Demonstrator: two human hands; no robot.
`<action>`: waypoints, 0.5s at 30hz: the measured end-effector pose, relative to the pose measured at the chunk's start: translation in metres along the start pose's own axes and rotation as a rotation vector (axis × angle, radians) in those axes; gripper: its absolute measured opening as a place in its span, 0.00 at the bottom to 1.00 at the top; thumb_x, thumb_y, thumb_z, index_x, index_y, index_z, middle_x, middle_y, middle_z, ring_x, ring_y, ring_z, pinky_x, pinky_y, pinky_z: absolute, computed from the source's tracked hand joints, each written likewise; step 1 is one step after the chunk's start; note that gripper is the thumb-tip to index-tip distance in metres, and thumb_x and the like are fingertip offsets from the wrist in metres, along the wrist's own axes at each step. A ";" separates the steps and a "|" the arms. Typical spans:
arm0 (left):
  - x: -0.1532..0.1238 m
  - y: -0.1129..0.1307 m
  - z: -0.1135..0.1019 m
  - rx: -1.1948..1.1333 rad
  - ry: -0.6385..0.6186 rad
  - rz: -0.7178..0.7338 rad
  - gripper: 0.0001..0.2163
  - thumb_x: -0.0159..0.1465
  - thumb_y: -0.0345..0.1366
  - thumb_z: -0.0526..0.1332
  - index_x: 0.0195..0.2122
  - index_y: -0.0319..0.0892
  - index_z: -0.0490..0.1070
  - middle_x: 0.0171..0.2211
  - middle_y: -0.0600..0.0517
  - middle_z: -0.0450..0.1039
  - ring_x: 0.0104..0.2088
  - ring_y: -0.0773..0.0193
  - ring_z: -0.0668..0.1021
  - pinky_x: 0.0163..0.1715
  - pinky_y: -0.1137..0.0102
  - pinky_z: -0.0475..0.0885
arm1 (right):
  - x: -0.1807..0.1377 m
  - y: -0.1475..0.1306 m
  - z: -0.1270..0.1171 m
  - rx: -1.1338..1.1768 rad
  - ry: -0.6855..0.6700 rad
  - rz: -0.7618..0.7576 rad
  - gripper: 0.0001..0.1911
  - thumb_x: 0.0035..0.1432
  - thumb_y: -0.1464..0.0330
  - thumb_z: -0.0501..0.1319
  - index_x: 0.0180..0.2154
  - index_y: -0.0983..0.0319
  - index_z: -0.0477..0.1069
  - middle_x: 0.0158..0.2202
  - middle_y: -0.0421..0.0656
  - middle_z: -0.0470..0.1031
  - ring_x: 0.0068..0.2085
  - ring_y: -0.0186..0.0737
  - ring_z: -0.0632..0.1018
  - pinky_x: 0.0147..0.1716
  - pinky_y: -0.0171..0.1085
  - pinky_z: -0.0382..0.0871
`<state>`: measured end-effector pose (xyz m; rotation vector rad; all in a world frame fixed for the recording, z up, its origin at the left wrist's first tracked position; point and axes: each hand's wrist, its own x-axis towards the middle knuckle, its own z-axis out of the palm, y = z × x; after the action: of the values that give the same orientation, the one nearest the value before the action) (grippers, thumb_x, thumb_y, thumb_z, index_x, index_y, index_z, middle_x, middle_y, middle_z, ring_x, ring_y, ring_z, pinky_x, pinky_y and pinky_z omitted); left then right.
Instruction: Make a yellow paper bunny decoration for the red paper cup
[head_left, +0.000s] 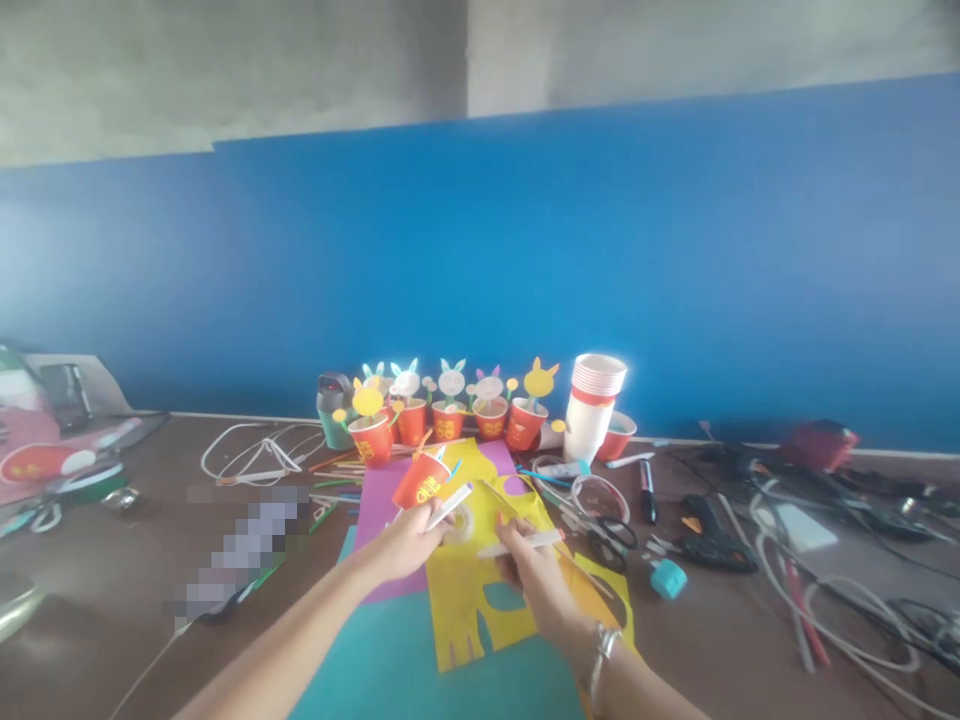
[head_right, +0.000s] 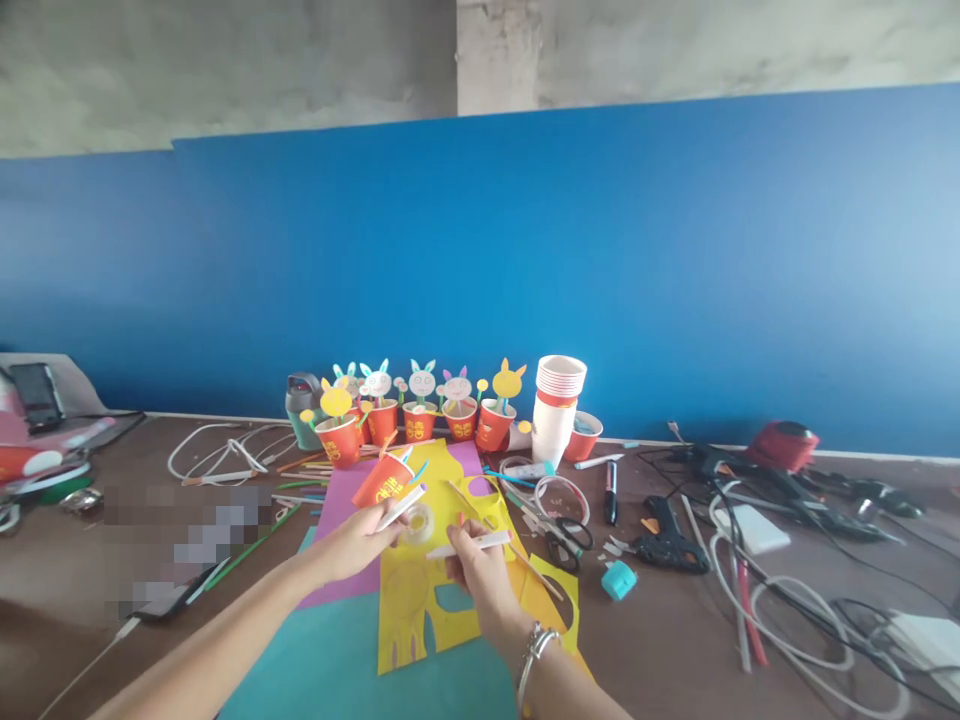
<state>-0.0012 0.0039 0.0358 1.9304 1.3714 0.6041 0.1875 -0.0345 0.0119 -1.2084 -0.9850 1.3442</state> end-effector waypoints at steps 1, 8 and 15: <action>0.000 0.000 -0.001 -0.018 0.005 -0.011 0.10 0.62 0.38 0.55 0.41 0.45 0.73 0.38 0.49 0.78 0.39 0.58 0.79 0.37 0.68 0.72 | 0.001 0.001 0.000 0.003 0.004 0.001 0.19 0.51 0.55 0.59 0.20 0.56 0.54 0.12 0.31 0.57 0.15 0.29 0.54 0.16 0.31 0.43; -0.003 -0.012 0.010 -0.142 0.135 0.079 0.12 0.66 0.42 0.49 0.39 0.42 0.68 0.34 0.49 0.77 0.38 0.58 0.79 0.41 0.65 0.72 | 0.002 0.003 0.001 -0.006 0.011 0.011 0.18 0.52 0.55 0.57 0.20 0.56 0.53 0.12 0.30 0.53 0.15 0.29 0.51 0.17 0.33 0.41; -0.010 -0.022 0.017 -0.196 0.148 0.135 0.10 0.66 0.44 0.53 0.39 0.44 0.66 0.30 0.51 0.76 0.33 0.60 0.78 0.35 0.69 0.71 | -0.001 -0.003 0.002 -0.022 -0.058 0.047 0.17 0.46 0.56 0.62 0.22 0.56 0.56 0.15 0.30 0.54 0.17 0.30 0.53 0.19 0.33 0.44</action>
<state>-0.0060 -0.0056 0.0085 1.8589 1.2265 0.9278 0.1856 -0.0350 0.0152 -1.2213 -1.0203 1.4157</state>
